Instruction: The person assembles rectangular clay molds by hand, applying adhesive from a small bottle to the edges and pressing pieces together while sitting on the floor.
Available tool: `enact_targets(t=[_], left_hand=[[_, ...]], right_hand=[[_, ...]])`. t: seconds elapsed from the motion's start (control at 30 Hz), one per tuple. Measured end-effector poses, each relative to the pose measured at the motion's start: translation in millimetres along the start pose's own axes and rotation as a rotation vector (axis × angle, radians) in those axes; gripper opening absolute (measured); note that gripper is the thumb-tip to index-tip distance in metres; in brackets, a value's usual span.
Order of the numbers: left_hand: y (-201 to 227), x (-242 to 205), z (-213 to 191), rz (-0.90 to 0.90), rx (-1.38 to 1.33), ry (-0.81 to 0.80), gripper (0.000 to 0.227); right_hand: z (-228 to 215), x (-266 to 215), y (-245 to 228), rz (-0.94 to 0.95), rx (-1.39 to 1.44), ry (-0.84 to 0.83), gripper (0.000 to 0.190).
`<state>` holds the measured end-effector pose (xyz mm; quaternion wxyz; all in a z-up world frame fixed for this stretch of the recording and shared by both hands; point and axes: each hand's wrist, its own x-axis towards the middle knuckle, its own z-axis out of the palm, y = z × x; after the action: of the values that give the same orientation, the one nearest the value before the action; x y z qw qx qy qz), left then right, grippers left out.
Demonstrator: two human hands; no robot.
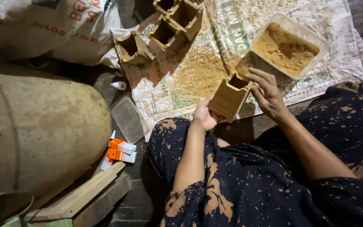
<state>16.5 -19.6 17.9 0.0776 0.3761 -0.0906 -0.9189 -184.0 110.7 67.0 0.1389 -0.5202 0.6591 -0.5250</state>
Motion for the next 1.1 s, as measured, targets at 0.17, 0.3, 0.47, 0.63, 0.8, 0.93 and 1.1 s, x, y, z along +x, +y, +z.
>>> enact_targets(t=[0.17, 0.3, 0.47, 0.63, 0.8, 0.93, 1.1], left_hand=[[-4.2, 16.5, -6.6, 0.245, -0.07, -0.162, 0.061], [4.3, -13.4, 16.4, 0.492, 0.145, 0.104, 0.036], [28.1, -12.8, -8.9, 1.06, 1.216, 0.53, 0.033], [39.7, -20.3, -8.9, 1.491, 1.852, 0.747, 0.03], [25.3, -18.7, 4.8, 1.28, 1.994, 0.638, 0.041], [20.2, -2.5, 6.7, 1.314, 1.971, 0.526, 0.032], [28.4, -20.0, 32.0, 1.413, 1.845, 0.673, 0.04]], right_hand=[[12.7, -18.5, 65.0, -0.017, 0.069, 0.153, 0.031], [24.4, -22.6, 60.4, 0.11, 0.036, 0.128, 0.031], [13.6, -1.8, 41.0, 0.114, -0.096, 0.09, 0.04], [-37.9, 20.9, 69.0, 0.001, -0.358, 0.161, 0.039], [-74.6, 43.7, 91.8, 0.073, -0.663, 0.142, 0.017], [-79.5, 54.5, 119.4, 0.456, -0.819, -0.072, 0.022], [-74.5, 62.6, 127.8, 0.634, -0.818, -0.322, 0.026]])
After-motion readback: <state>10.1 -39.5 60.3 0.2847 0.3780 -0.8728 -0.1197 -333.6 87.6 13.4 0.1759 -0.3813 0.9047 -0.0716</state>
